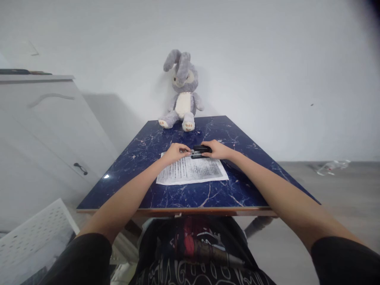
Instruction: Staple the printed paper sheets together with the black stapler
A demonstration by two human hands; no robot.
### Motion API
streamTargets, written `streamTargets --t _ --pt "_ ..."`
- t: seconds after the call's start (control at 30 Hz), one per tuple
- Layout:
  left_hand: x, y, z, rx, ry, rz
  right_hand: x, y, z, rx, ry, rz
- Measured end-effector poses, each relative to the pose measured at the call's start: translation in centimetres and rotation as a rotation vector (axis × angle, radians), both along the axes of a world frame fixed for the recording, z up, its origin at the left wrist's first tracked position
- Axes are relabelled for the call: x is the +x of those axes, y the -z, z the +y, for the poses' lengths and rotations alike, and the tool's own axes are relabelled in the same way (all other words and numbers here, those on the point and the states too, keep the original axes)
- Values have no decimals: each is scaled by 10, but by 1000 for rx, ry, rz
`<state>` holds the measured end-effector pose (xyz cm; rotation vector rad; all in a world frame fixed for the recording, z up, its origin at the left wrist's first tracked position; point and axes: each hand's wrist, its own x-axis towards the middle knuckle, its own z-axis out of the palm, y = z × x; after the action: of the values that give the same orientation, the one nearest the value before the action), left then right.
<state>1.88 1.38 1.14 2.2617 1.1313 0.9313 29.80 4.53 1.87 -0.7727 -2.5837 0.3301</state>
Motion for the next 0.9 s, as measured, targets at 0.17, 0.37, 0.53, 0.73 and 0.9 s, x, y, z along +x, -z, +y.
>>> streamTargets --t 0.17,0.37,0.53,0.73,0.9 --pt "1 -2 -2 13 -7 -11 0 0 0 0 -2 3" --pt "1 -2 -2 16 1 -2 0 1 1 5 5 -3" --pt "0 -2 -2 25 21 -2 0 0 0 9 0 -2" --pt "0 0 -1 56 29 36 -1 -3 -3 4 3 -1" --pt "1 2 1 85 38 62 0 -3 -3 5 4 -1"
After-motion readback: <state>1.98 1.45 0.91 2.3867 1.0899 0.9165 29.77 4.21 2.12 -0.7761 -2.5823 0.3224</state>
